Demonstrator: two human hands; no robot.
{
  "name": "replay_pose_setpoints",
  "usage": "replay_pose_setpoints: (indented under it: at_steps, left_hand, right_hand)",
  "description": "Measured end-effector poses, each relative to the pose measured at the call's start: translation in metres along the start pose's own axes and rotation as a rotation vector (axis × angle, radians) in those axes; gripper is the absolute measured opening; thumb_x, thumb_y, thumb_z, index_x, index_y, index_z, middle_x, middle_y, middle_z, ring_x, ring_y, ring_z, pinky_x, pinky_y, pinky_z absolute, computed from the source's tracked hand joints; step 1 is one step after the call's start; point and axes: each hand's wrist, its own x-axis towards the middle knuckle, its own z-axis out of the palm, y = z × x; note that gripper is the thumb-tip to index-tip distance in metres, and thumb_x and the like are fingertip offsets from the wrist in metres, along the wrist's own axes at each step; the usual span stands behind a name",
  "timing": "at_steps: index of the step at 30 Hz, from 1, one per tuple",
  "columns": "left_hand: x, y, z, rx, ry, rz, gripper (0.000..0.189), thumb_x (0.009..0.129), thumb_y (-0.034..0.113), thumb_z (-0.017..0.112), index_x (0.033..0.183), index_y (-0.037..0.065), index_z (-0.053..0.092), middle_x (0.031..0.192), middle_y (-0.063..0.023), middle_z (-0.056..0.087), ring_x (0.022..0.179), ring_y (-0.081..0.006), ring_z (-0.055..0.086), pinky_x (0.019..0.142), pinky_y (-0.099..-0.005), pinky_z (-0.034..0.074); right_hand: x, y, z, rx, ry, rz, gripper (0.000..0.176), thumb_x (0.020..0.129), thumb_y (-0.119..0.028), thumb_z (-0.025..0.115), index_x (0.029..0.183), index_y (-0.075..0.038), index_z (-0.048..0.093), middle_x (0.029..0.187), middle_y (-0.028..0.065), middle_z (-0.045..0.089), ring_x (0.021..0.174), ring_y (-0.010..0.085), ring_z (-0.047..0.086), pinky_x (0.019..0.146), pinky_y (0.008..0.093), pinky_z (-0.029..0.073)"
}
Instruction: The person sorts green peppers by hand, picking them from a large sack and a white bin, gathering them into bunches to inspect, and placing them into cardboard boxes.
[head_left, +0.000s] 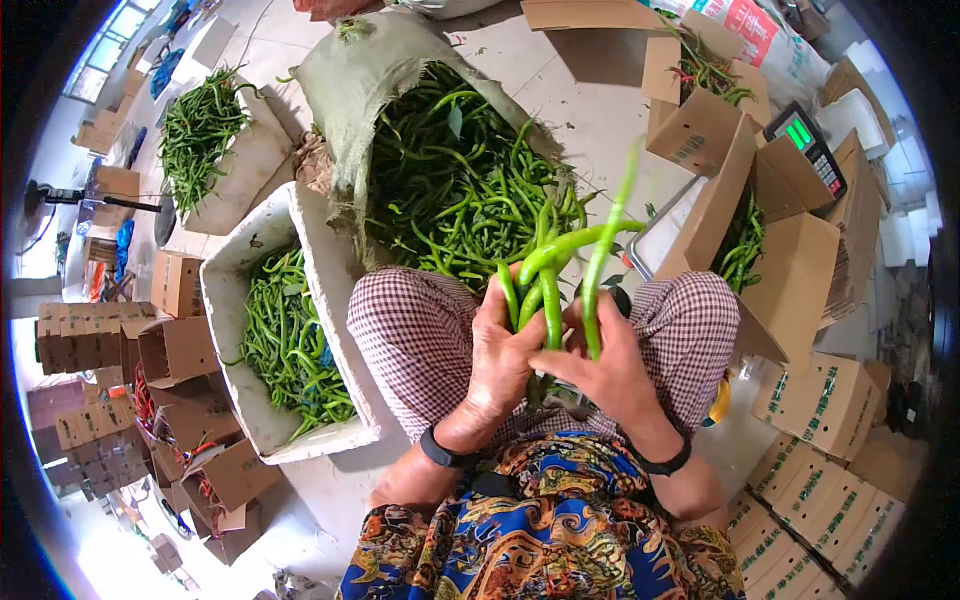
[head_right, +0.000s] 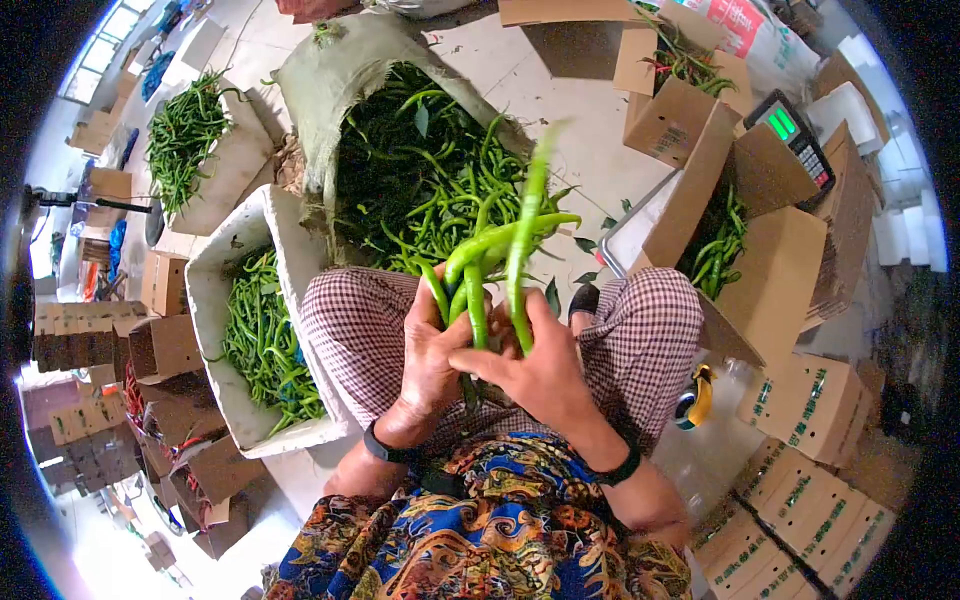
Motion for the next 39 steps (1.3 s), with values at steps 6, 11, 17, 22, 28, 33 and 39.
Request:
replay_pose_setpoints:
  at_steps: [6, 11, 17, 22, 28, 33, 39]
  left_hand:
    - [0.004, 0.001, -0.006, -0.031, 0.076, -0.068, 0.04, 0.085, 0.004, 0.064, 0.123, 0.005, 0.05, 0.091, 0.0004, 0.055, 0.076, -0.0083, 0.053, 0.07, -0.022, 0.046]
    - [0.01, -0.009, -0.032, -0.573, -0.024, -0.253, 0.039, 0.09, 0.016, 0.06, 0.126, 0.01, 0.044, 0.093, -0.0064, 0.052, 0.077, -0.0136, 0.051, 0.068, -0.0289, 0.049]
    - [0.012, -0.011, -0.039, -0.8, -0.123, -0.25, 0.039, 0.095, 0.024, 0.051, 0.131, 0.011, 0.042, 0.097, -0.01, 0.053, 0.083, -0.019, 0.052, 0.076, -0.035, 0.047]
    - [0.011, -0.009, -0.035, -0.708, -0.16, -0.198, 0.047, 0.091, 0.018, 0.054, 0.135, 0.012, 0.038, 0.107, -0.012, 0.055, 0.089, -0.0208, 0.054, 0.078, -0.0357, 0.047]
    - [0.013, -0.012, -0.035, -0.858, -0.176, -0.229, 0.037, 0.095, 0.024, 0.053, 0.13, 0.012, 0.046, 0.1, -0.0103, 0.052, 0.08, -0.0176, 0.045, 0.074, -0.0341, 0.043]
    - [0.017, -0.017, -0.032, -0.922, -0.202, -0.276, 0.034, 0.096, 0.022, 0.051, 0.128, 0.013, 0.047, 0.101, -0.0099, 0.049, 0.08, -0.0174, 0.045, 0.073, -0.0336, 0.042]
    - [0.015, -0.013, -0.02, -0.895, -0.155, -0.329, 0.035, 0.094, 0.025, 0.055, 0.127, 0.014, 0.049, 0.097, -0.0095, 0.051, 0.08, -0.0164, 0.046, 0.074, -0.0326, 0.044]
  right_hand:
    - [0.008, 0.015, -0.027, 0.496, 0.037, 0.157, 0.022, 0.087, -0.023, 0.059, 0.1, -0.005, 0.057, 0.083, -0.0024, 0.055, 0.072, 0.0079, 0.048, 0.065, 0.0221, 0.038]
    - [0.008, 0.016, -0.064, 0.925, -0.052, 0.026, 0.021, 0.087, -0.016, 0.056, 0.104, -0.004, 0.052, 0.091, 0.0071, 0.054, 0.086, 0.0177, 0.051, 0.079, 0.029, 0.041]
    - [0.004, 0.017, -0.07, 0.993, -0.067, -0.049, 0.029, 0.087, -0.013, 0.062, 0.111, -0.001, 0.051, 0.092, 0.0068, 0.055, 0.085, 0.019, 0.052, 0.082, 0.0337, 0.044]
    - [-0.004, 0.005, -0.094, 0.965, -0.012, -0.097, 0.044, 0.09, -0.017, 0.059, 0.126, 0.004, 0.044, 0.084, 0.005, 0.053, 0.08, 0.0176, 0.051, 0.076, 0.0345, 0.044]
    - [-0.012, -0.045, -0.168, 0.678, 0.06, -0.357, 0.05, 0.094, -0.018, 0.054, 0.134, 0.006, 0.039, 0.085, 0.0053, 0.051, 0.077, 0.0164, 0.05, 0.076, 0.0328, 0.043]
    - [-0.012, -0.056, -0.212, 0.224, 0.334, -0.26, 0.039, 0.094, -0.012, 0.053, 0.129, 0.006, 0.047, 0.092, 0.0051, 0.055, 0.082, 0.0132, 0.051, 0.076, 0.0287, 0.043]
    - [0.023, -0.027, -0.279, -0.086, 0.533, -0.111, 0.043, 0.091, -0.018, 0.061, 0.127, 0.002, 0.051, 0.096, 0.0059, 0.059, 0.087, 0.0154, 0.054, 0.081, 0.0304, 0.045]
